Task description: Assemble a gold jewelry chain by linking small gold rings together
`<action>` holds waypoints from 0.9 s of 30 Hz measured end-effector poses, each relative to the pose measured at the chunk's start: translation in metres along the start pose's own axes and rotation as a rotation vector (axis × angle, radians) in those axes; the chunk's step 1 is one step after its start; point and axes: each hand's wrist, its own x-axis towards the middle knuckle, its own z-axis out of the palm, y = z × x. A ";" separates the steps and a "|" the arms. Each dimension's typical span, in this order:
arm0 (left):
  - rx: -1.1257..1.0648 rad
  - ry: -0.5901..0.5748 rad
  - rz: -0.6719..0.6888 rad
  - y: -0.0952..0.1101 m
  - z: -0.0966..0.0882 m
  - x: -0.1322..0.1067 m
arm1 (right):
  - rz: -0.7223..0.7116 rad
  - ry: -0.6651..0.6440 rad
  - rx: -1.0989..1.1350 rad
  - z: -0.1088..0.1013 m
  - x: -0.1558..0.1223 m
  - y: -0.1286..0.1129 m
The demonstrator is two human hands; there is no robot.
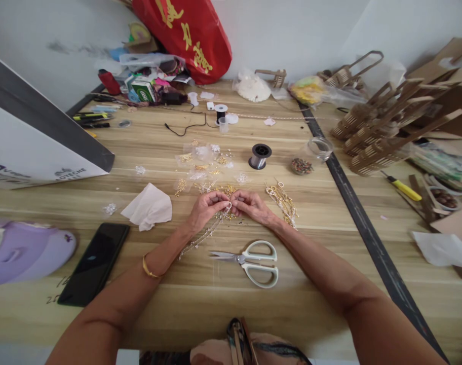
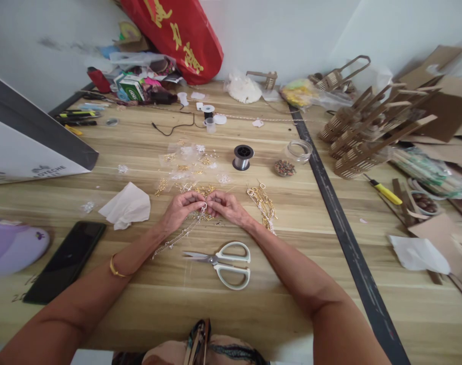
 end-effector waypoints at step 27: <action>0.050 0.004 -0.007 -0.001 -0.003 0.000 | 0.000 0.023 -0.011 0.000 0.001 0.000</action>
